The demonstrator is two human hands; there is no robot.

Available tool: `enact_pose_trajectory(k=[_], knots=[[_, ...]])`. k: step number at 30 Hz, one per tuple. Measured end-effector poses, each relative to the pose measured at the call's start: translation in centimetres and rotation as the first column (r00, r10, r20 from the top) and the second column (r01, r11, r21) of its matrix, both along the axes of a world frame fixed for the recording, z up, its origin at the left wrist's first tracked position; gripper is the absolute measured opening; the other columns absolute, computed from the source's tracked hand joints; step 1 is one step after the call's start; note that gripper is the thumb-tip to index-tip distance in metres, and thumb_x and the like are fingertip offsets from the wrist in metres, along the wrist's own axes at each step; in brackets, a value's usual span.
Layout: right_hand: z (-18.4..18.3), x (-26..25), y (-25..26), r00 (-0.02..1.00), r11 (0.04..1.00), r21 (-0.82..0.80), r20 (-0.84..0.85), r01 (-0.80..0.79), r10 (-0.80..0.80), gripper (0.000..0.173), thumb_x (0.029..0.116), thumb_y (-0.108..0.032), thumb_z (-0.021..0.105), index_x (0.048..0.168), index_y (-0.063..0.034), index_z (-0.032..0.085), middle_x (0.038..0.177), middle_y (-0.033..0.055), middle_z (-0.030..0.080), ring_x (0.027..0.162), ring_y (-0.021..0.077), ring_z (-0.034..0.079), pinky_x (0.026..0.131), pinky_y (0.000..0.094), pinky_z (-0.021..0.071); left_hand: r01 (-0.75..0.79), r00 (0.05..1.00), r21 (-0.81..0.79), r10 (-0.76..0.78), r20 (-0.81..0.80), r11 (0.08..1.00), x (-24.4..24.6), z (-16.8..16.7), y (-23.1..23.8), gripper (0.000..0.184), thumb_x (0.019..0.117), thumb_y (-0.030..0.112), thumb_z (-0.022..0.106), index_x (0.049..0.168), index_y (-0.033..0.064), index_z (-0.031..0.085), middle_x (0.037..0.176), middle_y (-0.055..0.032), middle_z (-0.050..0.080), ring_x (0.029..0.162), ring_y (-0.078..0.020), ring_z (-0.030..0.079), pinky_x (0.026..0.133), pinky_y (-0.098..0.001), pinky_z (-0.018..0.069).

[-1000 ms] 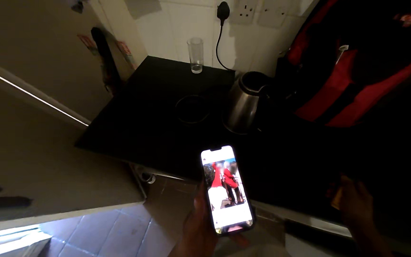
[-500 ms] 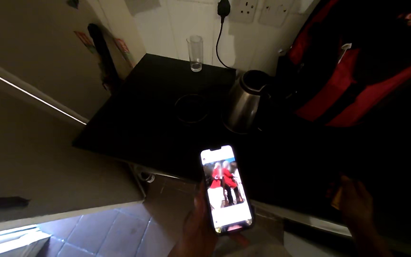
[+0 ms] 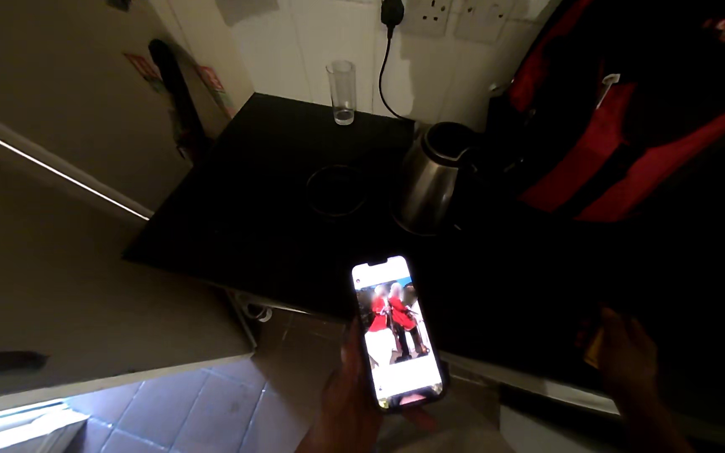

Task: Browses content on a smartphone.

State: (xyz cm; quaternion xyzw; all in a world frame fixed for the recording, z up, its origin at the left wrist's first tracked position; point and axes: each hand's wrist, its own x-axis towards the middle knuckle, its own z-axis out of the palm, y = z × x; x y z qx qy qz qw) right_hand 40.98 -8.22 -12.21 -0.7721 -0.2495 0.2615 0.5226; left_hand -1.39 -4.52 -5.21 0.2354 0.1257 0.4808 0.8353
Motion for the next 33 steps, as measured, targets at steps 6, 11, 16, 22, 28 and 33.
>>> enact_pose_trajectory(k=[6,11,16,22,28,33], knots=[[0.04,-0.16,0.03,1.0,1.0,0.005,-0.006,0.011,-0.011,0.041,0.1092,-0.035,0.043,0.135,-0.0034,0.051,0.082,0.0021,0.063,0.057,0.0111,0.064,0.05,0.0284,0.058,0.023,1.0,0.013,-0.023,0.011,1.0,-0.06,-0.21,0.17,0.072,0.0959,0.062,0.053,0.154,0.0244,0.032,0.142,-0.0122,0.058,0.122,-0.0375,0.063,0.073,-0.0547,0.0628],[0.01,-0.05,0.06,1.0,1.0,0.005,0.012,0.005,-0.005,0.041,0.109,-0.036,0.042,0.133,-0.0038,0.052,0.081,0.0009,0.063,0.057,0.0103,0.063,0.05,0.0281,0.0577,0.009,1.0,-0.01,-0.009,-0.011,1.0,0.0,-0.02,0.2,0.075,0.0947,0.062,0.055,0.153,0.0215,0.032,0.14,-0.0126,0.059,0.119,-0.0374,0.064,0.071,-0.0546,0.063],[-0.06,-0.02,0.06,1.0,1.0,0.001,0.009,0.008,-0.008,0.042,0.1088,-0.036,0.044,0.135,-0.0039,0.051,0.082,0.0018,0.063,0.057,0.0109,0.063,0.051,0.0288,0.058,0.013,1.0,0.0,-0.013,-0.006,1.0,-0.11,-0.09,0.15,0.071,0.0959,0.061,0.053,0.153,0.0233,0.036,0.141,-0.0113,0.059,0.121,-0.0364,0.063,0.073,-0.0544,0.0629],[0.03,-0.05,0.04,1.0,1.0,0.007,-0.004,0.009,-0.009,0.041,0.1088,-0.034,0.044,0.135,-0.0035,0.052,0.083,0.0023,0.063,0.058,0.0112,0.063,0.051,0.0288,0.0573,0.01,1.0,-0.004,-0.01,-0.009,1.0,-0.02,-0.02,0.06,0.071,0.0951,0.062,0.054,0.152,0.0231,0.037,0.14,-0.0115,0.06,0.12,-0.0365,0.064,0.071,-0.0544,0.063],[0.19,-0.4,0.05,1.0,1.0,0.005,0.005,0.014,-0.014,0.043,0.1088,-0.035,0.044,0.137,-0.0036,0.051,0.084,0.0014,0.063,0.057,0.0098,0.063,0.051,0.0278,0.0574,0.015,1.0,0.017,-0.015,0.002,1.0,0.06,0.02,-0.03,0.07,0.0965,0.061,0.052,0.153,0.0236,0.035,0.142,-0.0108,0.058,0.123,-0.0364,0.063,0.073,-0.0545,0.0629],[0.09,-0.23,-0.03,1.0,1.0,0.008,0.019,0.007,-0.007,0.043,0.109,-0.036,0.043,0.137,-0.0043,0.052,0.082,0.0024,0.063,0.057,0.0108,0.063,0.051,0.0284,0.0575,0.026,1.0,0.034,-0.027,0.017,0.999,0.11,-0.2,-0.18,0.07,0.0969,0.062,0.051,0.153,0.0235,0.036,0.143,-0.0133,0.057,0.122,-0.038,0.062,0.073,-0.0541,0.0628]])
